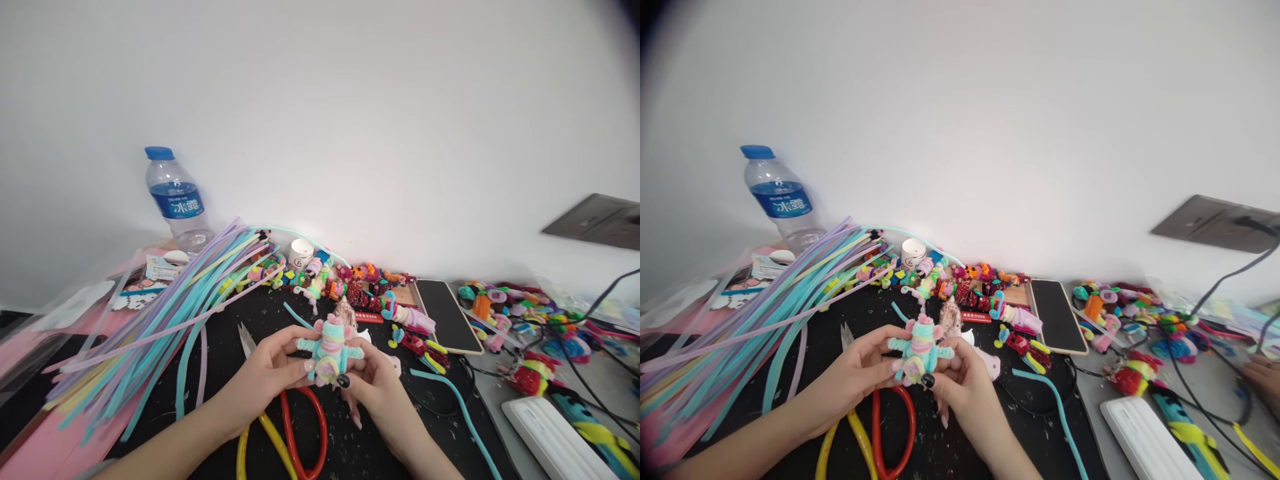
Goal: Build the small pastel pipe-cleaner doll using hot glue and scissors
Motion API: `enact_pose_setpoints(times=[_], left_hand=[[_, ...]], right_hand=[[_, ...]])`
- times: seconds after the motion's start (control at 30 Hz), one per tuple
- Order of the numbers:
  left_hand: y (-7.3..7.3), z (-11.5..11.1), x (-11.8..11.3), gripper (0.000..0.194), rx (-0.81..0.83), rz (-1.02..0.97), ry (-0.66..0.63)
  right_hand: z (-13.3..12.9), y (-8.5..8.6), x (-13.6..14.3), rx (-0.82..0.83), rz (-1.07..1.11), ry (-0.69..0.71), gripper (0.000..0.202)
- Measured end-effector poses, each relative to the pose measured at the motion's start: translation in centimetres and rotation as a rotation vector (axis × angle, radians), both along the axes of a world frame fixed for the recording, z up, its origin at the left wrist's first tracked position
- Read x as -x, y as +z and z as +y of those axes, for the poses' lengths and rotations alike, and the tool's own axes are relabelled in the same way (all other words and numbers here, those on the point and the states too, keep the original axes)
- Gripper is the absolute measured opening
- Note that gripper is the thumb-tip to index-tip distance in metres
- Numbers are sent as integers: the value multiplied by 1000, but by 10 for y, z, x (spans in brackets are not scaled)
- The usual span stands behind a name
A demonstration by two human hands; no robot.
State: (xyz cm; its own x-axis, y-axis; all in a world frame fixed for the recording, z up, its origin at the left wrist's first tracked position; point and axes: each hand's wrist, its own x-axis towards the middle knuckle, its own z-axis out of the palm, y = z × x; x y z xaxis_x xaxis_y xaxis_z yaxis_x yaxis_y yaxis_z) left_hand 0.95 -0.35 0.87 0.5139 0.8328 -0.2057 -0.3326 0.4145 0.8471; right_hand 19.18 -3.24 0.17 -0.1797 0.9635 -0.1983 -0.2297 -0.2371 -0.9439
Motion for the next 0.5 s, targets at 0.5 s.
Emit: enact_pose_setpoints(times=[0.5], left_hand=[[-1,3,-4,34,-51,21,-39]], right_hand=[[-1,-1,3,-46,42,9,37]])
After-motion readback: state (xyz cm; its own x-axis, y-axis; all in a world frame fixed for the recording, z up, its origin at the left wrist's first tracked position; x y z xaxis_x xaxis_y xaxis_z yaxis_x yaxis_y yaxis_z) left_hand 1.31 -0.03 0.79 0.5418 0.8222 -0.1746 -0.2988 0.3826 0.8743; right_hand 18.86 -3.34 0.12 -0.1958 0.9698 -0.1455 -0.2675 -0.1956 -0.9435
